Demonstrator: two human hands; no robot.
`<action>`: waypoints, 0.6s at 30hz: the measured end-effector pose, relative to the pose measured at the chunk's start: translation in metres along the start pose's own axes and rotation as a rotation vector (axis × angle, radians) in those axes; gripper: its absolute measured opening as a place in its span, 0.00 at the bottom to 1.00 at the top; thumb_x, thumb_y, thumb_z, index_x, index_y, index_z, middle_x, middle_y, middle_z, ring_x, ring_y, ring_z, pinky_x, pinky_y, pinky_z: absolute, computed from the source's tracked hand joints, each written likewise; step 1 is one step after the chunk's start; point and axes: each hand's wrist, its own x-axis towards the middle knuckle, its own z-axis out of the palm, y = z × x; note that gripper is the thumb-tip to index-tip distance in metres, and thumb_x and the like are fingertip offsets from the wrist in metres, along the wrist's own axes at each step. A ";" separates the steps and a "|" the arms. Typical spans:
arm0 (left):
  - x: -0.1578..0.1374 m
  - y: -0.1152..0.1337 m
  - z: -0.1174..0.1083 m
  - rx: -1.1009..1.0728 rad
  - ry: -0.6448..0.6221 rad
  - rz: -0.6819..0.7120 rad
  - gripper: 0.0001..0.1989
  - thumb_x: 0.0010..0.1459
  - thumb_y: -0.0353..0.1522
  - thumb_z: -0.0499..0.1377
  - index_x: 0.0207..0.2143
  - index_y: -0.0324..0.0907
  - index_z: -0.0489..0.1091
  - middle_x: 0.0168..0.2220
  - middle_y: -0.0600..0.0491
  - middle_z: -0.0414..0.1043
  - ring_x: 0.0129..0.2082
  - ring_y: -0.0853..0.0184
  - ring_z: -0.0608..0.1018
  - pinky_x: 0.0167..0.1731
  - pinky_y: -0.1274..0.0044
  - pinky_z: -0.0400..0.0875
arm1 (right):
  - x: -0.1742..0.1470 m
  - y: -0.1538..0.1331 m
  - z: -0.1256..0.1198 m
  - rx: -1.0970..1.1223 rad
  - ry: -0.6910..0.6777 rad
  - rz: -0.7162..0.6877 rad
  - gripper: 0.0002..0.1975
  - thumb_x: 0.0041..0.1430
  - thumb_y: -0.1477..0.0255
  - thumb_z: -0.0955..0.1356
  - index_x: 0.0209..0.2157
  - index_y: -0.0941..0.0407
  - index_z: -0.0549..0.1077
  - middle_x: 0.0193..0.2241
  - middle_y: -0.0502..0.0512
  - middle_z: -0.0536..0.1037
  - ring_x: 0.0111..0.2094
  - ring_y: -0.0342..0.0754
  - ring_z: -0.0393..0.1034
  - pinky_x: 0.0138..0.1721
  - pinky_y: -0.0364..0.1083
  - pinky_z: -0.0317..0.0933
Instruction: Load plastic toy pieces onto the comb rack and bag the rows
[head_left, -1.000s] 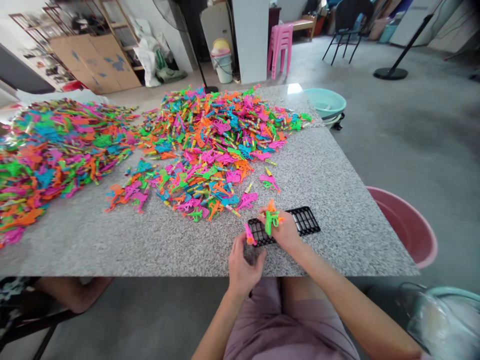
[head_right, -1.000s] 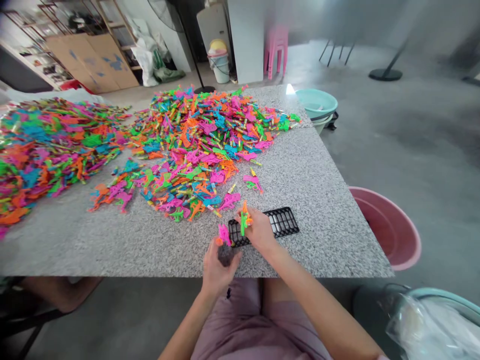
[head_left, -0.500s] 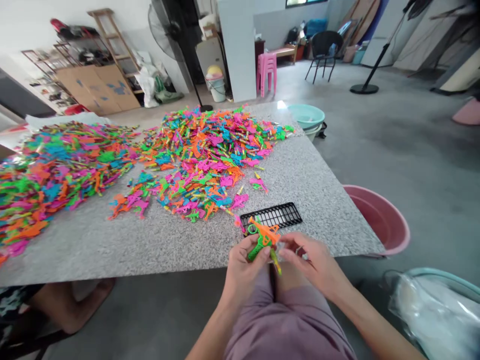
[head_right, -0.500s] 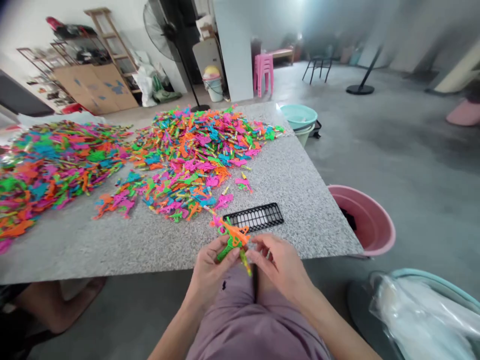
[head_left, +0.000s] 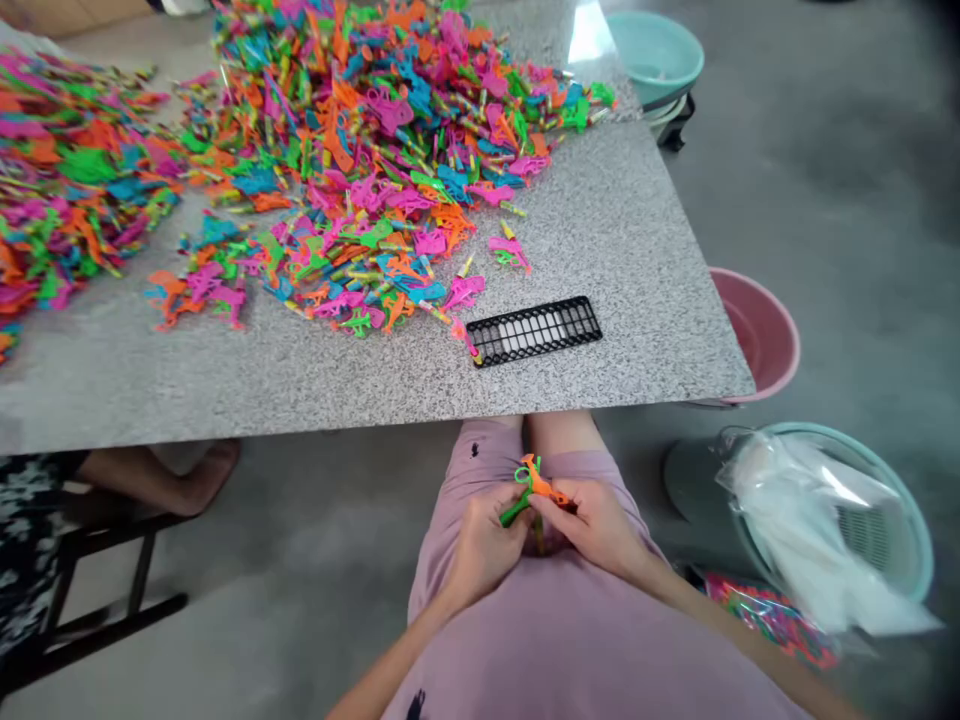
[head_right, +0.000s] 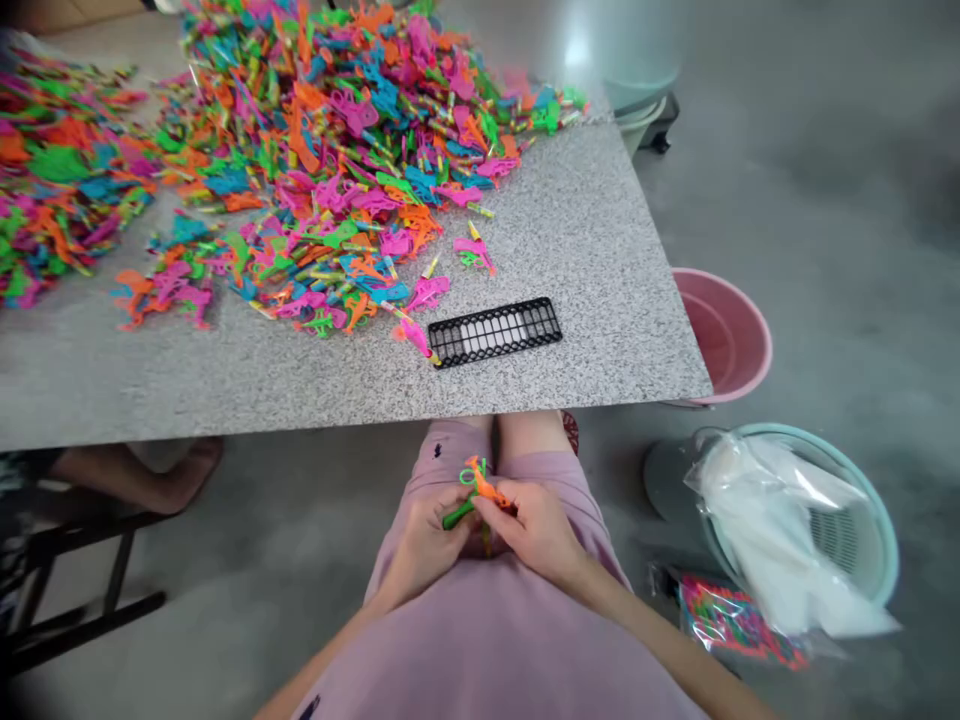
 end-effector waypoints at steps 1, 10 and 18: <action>0.000 -0.001 0.001 0.009 0.003 0.008 0.11 0.54 0.26 0.56 0.36 0.38 0.77 0.28 0.52 0.76 0.29 0.67 0.77 0.31 0.79 0.71 | -0.001 -0.001 0.001 0.009 0.004 0.002 0.20 0.64 0.60 0.63 0.22 0.57 0.66 0.19 0.47 0.69 0.22 0.41 0.60 0.24 0.41 0.52; -0.004 -0.002 0.002 0.098 -0.002 0.073 0.10 0.53 0.24 0.54 0.30 0.39 0.76 0.24 0.52 0.75 0.23 0.68 0.75 0.24 0.79 0.68 | -0.009 -0.004 0.003 0.073 0.013 0.058 0.21 0.63 0.57 0.63 0.23 0.56 0.69 0.18 0.49 0.73 0.20 0.41 0.64 0.23 0.40 0.55; -0.009 -0.004 0.007 0.241 0.043 0.104 0.13 0.54 0.24 0.52 0.35 0.41 0.76 0.26 0.53 0.77 0.25 0.67 0.78 0.25 0.78 0.68 | -0.016 -0.017 0.005 0.419 -0.120 0.256 0.25 0.60 0.49 0.63 0.22 0.55 0.66 0.12 0.44 0.62 0.14 0.39 0.53 0.18 0.41 0.49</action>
